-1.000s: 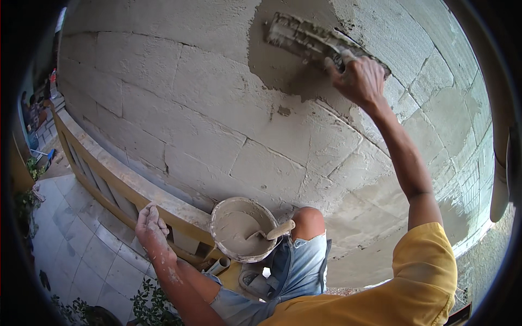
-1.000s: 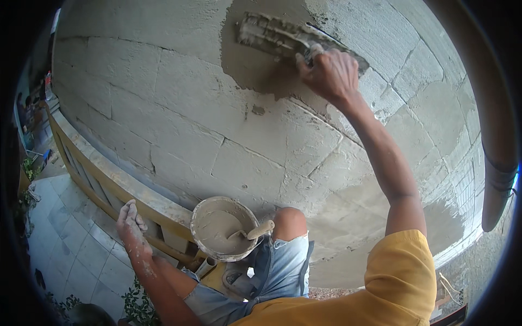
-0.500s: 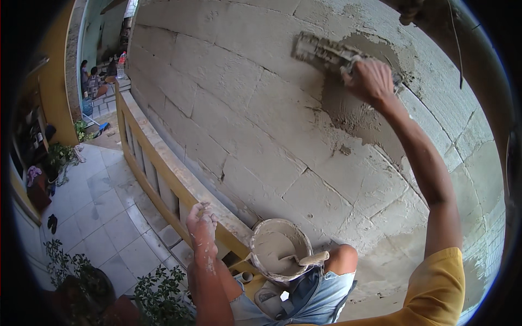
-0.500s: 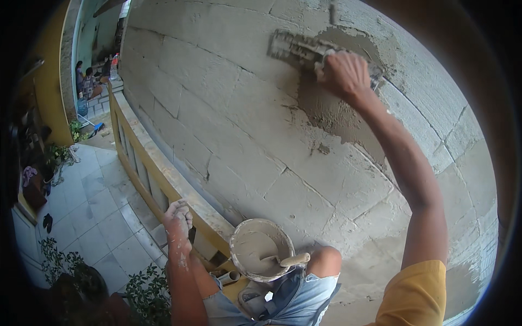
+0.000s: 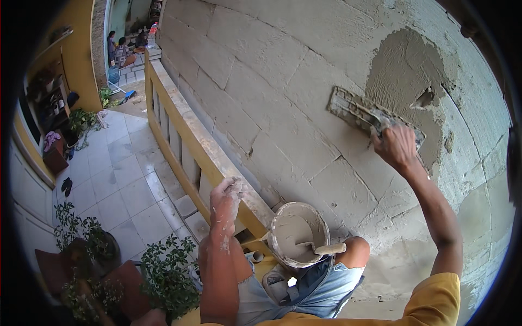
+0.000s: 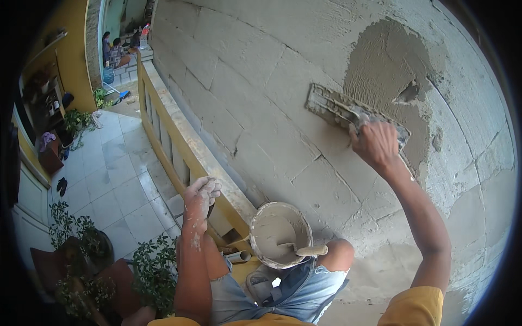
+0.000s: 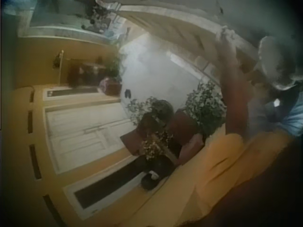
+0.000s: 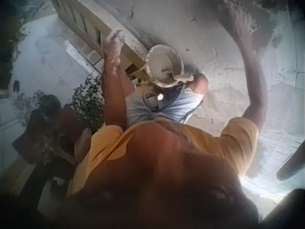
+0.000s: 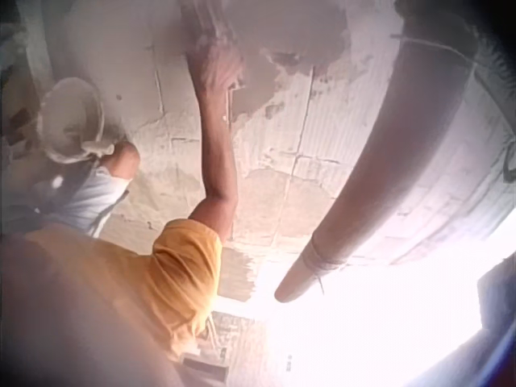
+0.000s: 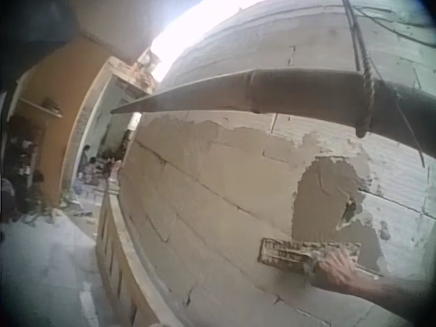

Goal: Plastering a concrete block wall using a trowel and mortar.

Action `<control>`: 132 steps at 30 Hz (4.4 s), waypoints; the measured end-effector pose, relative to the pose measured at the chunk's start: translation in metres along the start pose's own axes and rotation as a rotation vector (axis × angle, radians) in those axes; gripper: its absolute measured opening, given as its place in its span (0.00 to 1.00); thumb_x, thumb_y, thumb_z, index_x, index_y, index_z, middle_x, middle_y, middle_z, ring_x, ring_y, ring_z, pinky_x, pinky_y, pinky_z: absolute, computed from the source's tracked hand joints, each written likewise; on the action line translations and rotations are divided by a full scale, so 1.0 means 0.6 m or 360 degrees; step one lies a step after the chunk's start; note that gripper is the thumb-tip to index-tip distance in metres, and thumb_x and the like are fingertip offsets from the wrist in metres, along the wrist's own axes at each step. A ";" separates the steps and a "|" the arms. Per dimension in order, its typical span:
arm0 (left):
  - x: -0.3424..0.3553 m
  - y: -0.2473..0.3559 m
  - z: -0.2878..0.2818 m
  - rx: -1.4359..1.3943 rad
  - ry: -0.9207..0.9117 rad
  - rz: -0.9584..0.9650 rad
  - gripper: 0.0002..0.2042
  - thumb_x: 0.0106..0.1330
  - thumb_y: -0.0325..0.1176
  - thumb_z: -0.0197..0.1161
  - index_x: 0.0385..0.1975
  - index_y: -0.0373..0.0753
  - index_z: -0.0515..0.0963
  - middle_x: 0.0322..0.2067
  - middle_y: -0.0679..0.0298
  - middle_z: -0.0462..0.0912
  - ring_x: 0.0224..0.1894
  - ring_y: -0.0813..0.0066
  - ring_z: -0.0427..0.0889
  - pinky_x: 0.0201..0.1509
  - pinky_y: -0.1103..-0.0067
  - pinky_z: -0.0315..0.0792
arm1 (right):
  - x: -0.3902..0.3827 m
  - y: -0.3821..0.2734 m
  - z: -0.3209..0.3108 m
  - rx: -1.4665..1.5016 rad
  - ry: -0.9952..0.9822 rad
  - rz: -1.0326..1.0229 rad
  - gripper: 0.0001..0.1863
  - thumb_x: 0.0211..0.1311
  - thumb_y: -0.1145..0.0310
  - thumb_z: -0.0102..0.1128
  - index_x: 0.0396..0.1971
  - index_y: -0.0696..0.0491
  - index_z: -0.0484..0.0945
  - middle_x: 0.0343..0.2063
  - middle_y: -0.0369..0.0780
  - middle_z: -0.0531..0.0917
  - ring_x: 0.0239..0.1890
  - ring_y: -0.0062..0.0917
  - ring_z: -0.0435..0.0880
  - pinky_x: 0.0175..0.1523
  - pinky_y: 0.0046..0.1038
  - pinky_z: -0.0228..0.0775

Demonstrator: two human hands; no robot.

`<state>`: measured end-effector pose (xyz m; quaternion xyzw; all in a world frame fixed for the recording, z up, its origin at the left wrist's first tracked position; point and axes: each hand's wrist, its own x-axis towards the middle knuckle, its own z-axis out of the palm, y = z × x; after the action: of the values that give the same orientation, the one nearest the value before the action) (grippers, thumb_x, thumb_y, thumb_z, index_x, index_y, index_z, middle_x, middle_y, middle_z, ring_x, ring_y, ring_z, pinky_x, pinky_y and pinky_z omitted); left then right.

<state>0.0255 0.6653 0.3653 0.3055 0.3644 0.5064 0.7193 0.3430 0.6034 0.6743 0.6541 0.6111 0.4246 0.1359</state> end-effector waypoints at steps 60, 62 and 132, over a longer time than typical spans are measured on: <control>-0.042 -0.007 0.076 -0.0609 0.0197 -0.0442 0.20 0.81 0.50 0.52 0.55 0.40 0.78 0.37 0.69 0.78 0.36 0.77 0.78 0.42 0.78 0.76 | -0.338 -0.148 0.114 0.0845 -0.1341 -0.0546 0.18 0.59 0.61 0.64 0.47 0.52 0.84 0.37 0.47 0.88 0.41 0.45 0.89 0.48 0.45 0.81; -0.041 -0.003 0.070 -0.0549 0.0191 -0.0430 0.25 0.81 0.52 0.51 0.62 0.37 0.75 0.54 0.60 0.81 0.55 0.68 0.80 0.63 0.69 0.74 | -0.348 -0.160 0.118 0.0782 -0.1297 -0.0495 0.20 0.60 0.59 0.63 0.49 0.53 0.83 0.39 0.48 0.87 0.43 0.46 0.88 0.48 0.45 0.81; -0.187 -0.433 0.211 -0.0053 -0.0447 0.0214 0.35 0.64 0.47 0.71 0.65 0.31 0.69 0.56 0.53 0.80 0.54 0.62 0.81 0.59 0.67 0.77 | -0.307 -0.139 -0.136 0.1599 -0.1212 0.0459 0.13 0.71 0.68 0.64 0.45 0.63 0.84 0.18 0.43 0.75 0.18 0.25 0.74 0.27 0.32 0.65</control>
<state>0.2373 0.4716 0.2488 0.3851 0.2305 0.5118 0.7325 0.2470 0.4252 0.5934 0.8184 0.5504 -0.1608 -0.0380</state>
